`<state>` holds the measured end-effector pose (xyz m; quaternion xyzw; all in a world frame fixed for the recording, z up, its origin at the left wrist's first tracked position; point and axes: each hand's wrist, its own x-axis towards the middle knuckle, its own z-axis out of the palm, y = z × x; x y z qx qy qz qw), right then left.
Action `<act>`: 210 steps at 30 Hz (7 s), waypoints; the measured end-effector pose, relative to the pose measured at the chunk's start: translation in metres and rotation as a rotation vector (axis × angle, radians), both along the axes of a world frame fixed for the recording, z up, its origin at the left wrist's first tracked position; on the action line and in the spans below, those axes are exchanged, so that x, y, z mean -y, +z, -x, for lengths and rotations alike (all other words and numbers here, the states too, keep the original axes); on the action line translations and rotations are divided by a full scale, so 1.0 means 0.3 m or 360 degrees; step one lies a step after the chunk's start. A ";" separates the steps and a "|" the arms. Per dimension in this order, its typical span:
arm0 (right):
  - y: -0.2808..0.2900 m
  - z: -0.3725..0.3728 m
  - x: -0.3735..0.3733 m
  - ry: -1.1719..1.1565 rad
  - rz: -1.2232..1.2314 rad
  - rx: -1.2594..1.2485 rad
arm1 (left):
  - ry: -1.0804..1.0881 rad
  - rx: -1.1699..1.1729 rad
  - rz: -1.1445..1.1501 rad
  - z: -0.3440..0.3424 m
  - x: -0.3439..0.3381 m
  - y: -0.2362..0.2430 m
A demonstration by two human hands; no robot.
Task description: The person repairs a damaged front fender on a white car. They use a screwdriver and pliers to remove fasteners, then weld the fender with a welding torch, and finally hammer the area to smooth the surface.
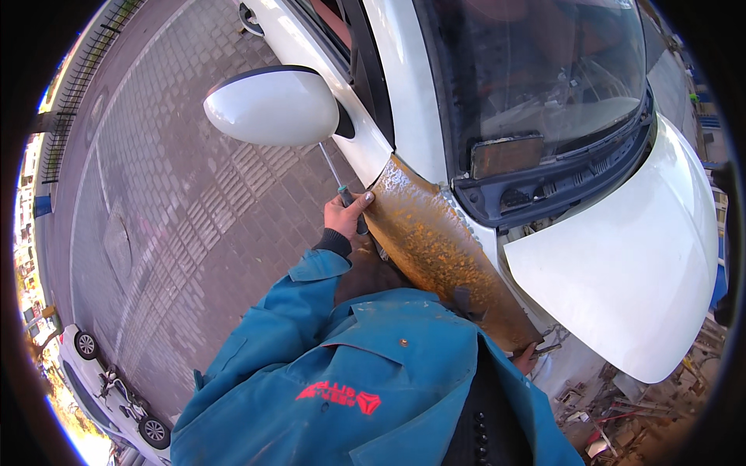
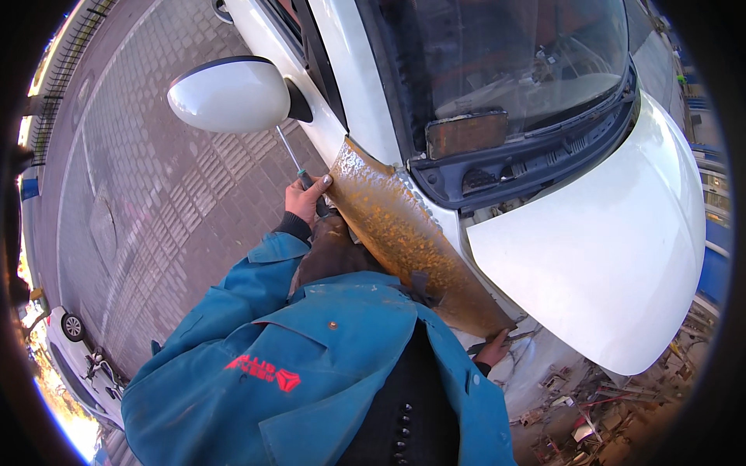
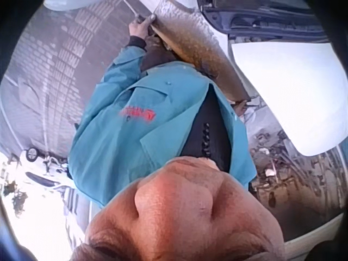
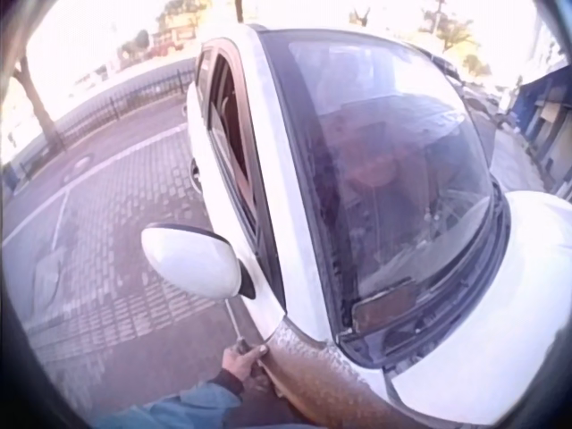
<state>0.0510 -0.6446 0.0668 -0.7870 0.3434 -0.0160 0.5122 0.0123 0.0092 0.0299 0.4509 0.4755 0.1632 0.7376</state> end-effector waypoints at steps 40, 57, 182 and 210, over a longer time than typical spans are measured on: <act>0.572 -0.031 -1.565 0.2241 0.0056 -0.0221 | -0.0340 -0.0043 -0.0065 -0.042 -0.035 -0.060; 0.495 -0.146 -1.611 0.2282 0.0655 0.0339 | -0.0394 -0.0173 -0.0113 -0.052 -0.028 -0.082; 0.300 -0.238 -1.477 0.1926 0.0629 0.0278 | -0.1429 -0.0282 -0.1361 0.216 -0.362 0.741; 0.300 -0.239 -1.488 0.1825 0.0394 0.0234 | -0.1112 -0.0054 -0.1113 0.261 -0.312 0.709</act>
